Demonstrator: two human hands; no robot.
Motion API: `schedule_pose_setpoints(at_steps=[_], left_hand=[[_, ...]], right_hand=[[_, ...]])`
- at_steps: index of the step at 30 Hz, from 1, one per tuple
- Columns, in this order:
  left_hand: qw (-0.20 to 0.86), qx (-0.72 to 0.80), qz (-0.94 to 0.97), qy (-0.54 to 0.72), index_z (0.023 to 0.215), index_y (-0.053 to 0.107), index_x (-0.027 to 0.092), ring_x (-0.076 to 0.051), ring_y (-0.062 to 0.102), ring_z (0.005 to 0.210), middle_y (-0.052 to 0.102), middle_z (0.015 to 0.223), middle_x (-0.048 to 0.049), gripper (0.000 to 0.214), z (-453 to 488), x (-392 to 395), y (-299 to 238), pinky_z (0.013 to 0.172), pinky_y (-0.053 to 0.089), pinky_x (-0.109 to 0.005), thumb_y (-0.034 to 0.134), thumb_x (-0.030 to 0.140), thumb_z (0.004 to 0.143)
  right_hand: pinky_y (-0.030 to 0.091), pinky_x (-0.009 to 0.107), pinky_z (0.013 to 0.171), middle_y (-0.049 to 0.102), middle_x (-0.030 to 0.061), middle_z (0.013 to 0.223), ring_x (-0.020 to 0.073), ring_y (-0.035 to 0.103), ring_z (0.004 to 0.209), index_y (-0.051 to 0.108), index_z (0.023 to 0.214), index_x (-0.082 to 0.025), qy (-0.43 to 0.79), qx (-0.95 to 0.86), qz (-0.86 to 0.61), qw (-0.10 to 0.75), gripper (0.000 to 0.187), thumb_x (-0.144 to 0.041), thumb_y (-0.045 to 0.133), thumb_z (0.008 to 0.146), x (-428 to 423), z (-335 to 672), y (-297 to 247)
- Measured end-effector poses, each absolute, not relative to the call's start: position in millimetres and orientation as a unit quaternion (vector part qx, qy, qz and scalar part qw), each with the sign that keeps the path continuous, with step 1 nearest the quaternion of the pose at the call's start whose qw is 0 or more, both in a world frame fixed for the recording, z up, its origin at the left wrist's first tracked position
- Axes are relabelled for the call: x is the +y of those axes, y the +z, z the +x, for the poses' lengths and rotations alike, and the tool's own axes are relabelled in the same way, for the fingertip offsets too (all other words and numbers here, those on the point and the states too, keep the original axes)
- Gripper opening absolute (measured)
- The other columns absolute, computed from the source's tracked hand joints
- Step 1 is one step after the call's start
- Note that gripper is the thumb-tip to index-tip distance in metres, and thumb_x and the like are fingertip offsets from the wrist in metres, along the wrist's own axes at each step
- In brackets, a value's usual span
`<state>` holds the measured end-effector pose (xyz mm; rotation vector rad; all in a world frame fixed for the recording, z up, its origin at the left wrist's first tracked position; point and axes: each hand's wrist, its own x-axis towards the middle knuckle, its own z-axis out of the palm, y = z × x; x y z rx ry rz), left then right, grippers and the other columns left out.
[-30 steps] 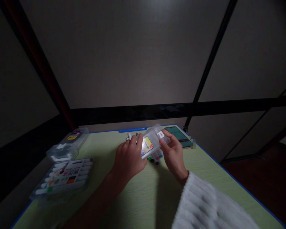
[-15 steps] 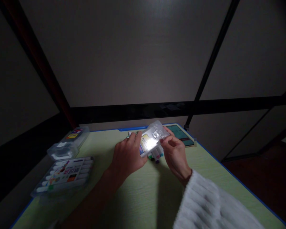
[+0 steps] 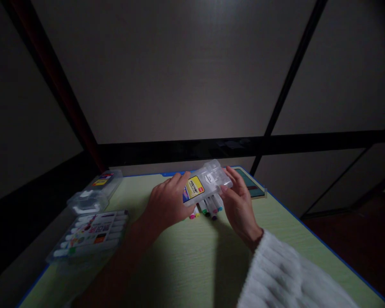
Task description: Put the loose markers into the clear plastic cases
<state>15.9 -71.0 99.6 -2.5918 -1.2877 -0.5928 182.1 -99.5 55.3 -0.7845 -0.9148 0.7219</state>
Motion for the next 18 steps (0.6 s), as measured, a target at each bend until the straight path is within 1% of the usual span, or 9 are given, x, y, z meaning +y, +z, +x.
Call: schedule_pose_setpoints(at_steps=[4,7,12,15,18], left_hand=[[0.084,-0.409,-0.893,-0.167,0.127,0.034,0.017,-0.026,0.055,0.099,0.054,0.113,-0.0088,0.069,13,-68,100,0.082,0.046,-0.036,0.06,0.036,0.067],[0.086,-0.393,-0.901,-0.163,0.128,0.033,0.015,-0.027,0.051,0.106,0.052,0.117,-0.0106,0.068,10,-66,101,0.088,0.042,-0.038,0.06,0.034,0.067],[0.079,-0.364,-0.915,-0.155,0.126,0.035,0.015,-0.027,0.047,0.11,0.05,0.119,-0.0116,0.065,2,-61,102,0.093,0.037,-0.04,0.06,0.026,0.066],[0.073,-0.344,-0.923,-0.159,0.125,0.035,0.016,-0.026,0.046,0.109,0.051,0.117,-0.0108,0.064,-2,-58,102,0.094,0.036,-0.041,0.059,0.023,0.066],[0.077,-0.321,-0.929,-0.169,0.125,0.035,0.016,-0.025,0.045,0.109,0.05,0.116,-0.0098,0.063,-4,-55,99,0.097,0.032,-0.041,0.058,0.018,0.066]], right_hand=[[0.039,0.046,0.091,0.044,0.0017,0.132,0.0248,0.044,0.117,0.05,0.115,-0.033,0.388,-0.393,-0.363,0.75,0.043,-0.034,0.057,0.073,-99,182,55],[0.04,0.046,0.09,0.043,0.0028,0.134,0.0261,0.045,0.117,0.049,0.118,-0.031,0.424,-0.365,-0.375,0.739,0.047,-0.037,0.057,0.072,-99,181,55],[0.042,0.044,0.088,0.051,0.0028,0.128,0.0258,0.049,0.112,0.052,0.116,-0.03,0.446,-0.355,-0.381,0.728,0.046,-0.039,0.059,0.072,-101,176,56],[0.043,0.041,0.088,0.055,0.0029,0.122,0.0245,0.051,0.109,0.053,0.115,-0.028,0.462,-0.349,-0.375,0.724,0.046,-0.038,0.061,0.071,-102,175,56],[0.045,0.038,0.084,0.057,0.0038,0.116,0.0239,0.052,0.106,0.052,0.113,-0.025,0.463,-0.366,-0.392,0.706,0.048,-0.038,0.065,0.069,-101,175,54]])
